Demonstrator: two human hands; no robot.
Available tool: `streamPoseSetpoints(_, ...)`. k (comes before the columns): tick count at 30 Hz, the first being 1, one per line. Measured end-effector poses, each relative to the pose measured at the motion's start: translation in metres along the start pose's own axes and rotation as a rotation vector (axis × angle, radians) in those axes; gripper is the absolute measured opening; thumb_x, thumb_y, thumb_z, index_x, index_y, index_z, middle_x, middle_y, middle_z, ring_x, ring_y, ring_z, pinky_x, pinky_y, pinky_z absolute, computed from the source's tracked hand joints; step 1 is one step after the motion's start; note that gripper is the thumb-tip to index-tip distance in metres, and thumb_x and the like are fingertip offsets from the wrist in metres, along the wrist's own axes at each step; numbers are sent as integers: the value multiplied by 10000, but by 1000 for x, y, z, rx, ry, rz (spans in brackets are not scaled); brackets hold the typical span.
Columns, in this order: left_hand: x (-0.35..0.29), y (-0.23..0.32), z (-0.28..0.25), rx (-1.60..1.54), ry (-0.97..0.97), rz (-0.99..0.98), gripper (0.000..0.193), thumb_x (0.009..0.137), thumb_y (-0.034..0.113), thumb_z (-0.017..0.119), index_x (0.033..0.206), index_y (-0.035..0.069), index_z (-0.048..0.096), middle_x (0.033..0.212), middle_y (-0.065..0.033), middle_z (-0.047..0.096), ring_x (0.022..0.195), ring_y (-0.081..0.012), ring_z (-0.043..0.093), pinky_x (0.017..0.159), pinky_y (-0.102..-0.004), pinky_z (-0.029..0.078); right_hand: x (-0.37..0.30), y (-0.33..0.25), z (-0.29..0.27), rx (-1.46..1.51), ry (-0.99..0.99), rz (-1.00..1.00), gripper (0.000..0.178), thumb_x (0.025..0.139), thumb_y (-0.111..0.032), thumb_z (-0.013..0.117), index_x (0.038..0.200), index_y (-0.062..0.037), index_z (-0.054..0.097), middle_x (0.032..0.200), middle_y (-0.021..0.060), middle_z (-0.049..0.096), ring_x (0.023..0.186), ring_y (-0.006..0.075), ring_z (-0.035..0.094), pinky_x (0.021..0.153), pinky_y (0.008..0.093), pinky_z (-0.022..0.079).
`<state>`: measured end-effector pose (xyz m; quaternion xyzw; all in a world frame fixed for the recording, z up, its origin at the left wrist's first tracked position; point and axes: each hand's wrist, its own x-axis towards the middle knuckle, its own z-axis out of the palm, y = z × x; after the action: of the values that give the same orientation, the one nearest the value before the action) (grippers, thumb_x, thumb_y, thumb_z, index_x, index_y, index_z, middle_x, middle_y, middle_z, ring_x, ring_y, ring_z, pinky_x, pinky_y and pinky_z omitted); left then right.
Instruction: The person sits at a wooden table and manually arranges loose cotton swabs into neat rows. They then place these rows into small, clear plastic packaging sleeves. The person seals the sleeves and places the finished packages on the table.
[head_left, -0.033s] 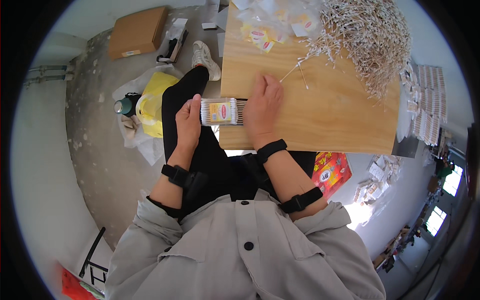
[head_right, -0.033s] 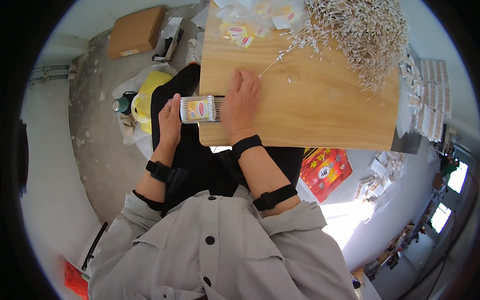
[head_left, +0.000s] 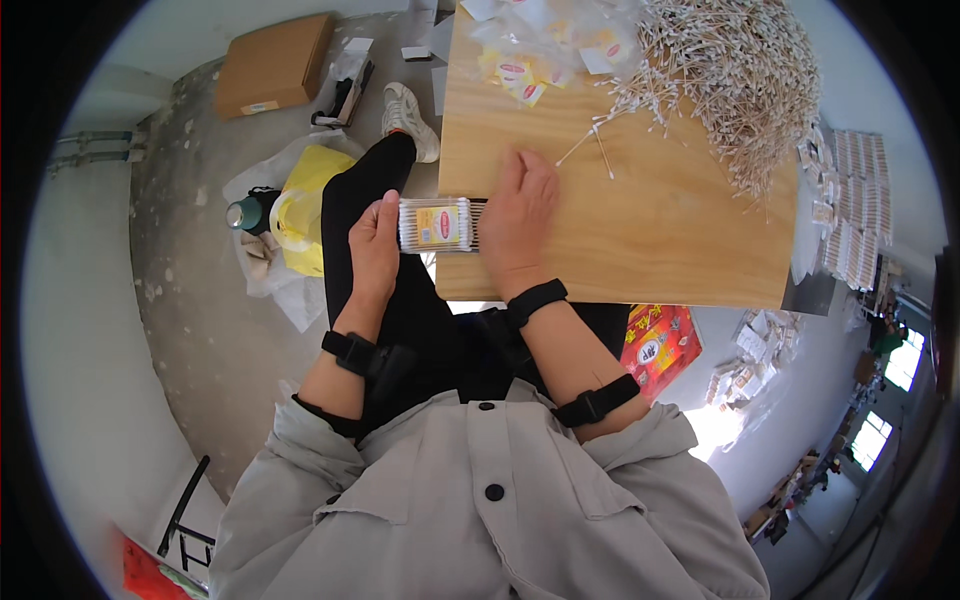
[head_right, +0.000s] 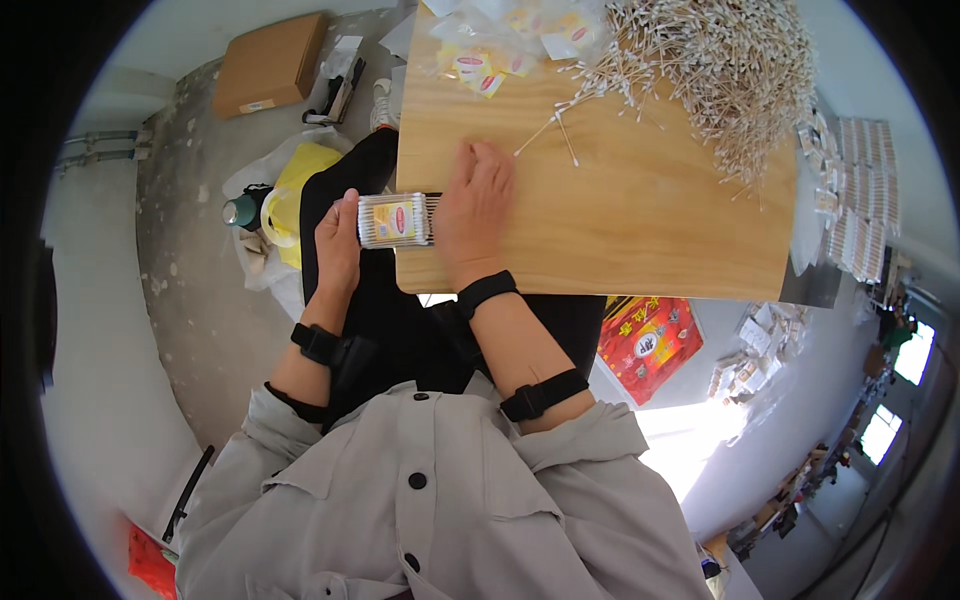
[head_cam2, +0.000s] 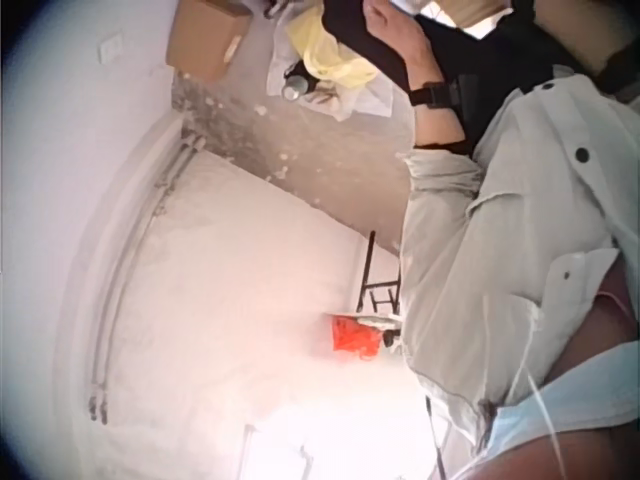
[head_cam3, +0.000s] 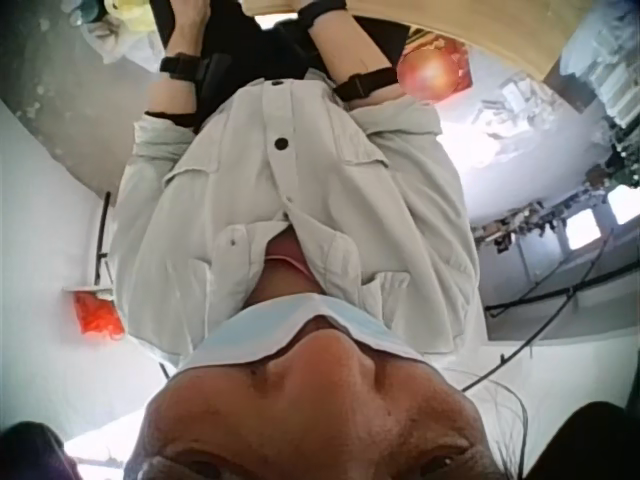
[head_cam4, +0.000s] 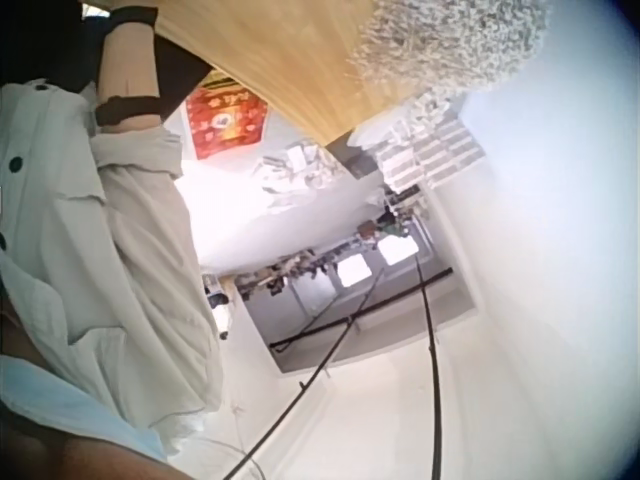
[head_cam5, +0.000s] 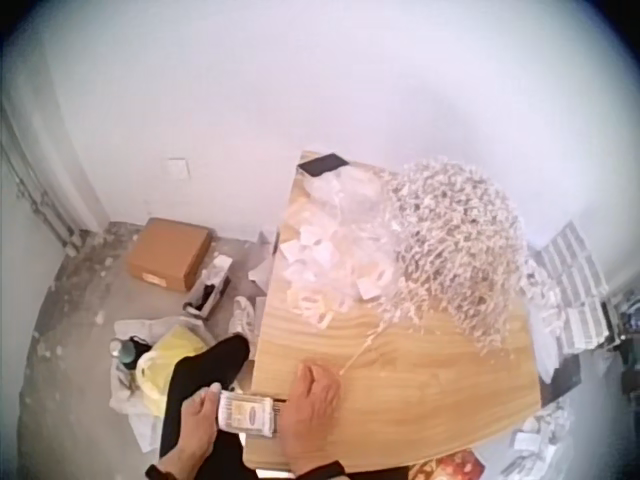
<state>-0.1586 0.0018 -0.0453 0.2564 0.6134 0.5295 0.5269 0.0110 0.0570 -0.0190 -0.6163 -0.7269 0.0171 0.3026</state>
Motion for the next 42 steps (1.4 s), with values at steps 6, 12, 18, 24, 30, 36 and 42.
streamPoseSetpoints(6,1,-1,-1,-12,6,-10,350,1028,326,544,871,32,649,765,50,583,692,-22,474,625,-209,407,2,-11,-4,152,-1,70,357,898,-28,516,1254,3,516,1180,156,487,1180,361,466,1051,450,370)
streamPoseSetpoints(12,-8,18,3,15,30,-68,386,1036,364,516,873,42,652,758,63,573,695,-16,457,624,-207,394,-20,-6,-25,960,65,579,331,1010,-105,403,1309,20,471,1261,190,488,1244,288,470,1099,416,351)
streamPoseSetpoints(18,-4,8,2,-66,6,-70,338,1033,312,536,852,50,652,733,71,559,684,-11,458,619,-202,392,-26,-28,-20,1157,9,573,392,1061,-196,329,1359,47,411,1346,199,473,1319,274,438,1147,399,319)
streamPoseSetpoints(24,-3,3,2,13,-29,60,331,1033,267,542,811,31,609,712,62,507,695,-15,423,619,-211,387,-29,-42,-13,1132,-22,542,420,1066,-218,325,1386,47,390,1366,183,443,1326,290,432,1159,407,294)
streamPoseSetpoints(30,-6,6,3,50,-18,87,322,1036,260,537,811,35,581,715,57,488,702,-15,412,613,-219,385,-28,-63,-8,1059,-121,438,424,1061,-203,335,1403,45,371,1379,191,406,1347,311,408,1147,409,294)
streamPoseSetpoints(36,-7,18,10,-136,6,-54,305,1032,290,540,845,58,604,738,55,517,694,-17,438,610,-220,397,-26,-53,-9,1020,-181,419,441,1073,-256,307,1403,26,384,1396,175,431,1346,273,411,1159,381,273)
streamPoseSetpoints(42,-2,1,2,-286,-77,-130,285,1029,305,543,891,68,621,771,53,551,707,-19,473,640,-214,417,-25,-60,-12,1094,-160,475,442,1060,-219,343,1420,37,347,1397,192,395,1335,317,414,1131,404,295)
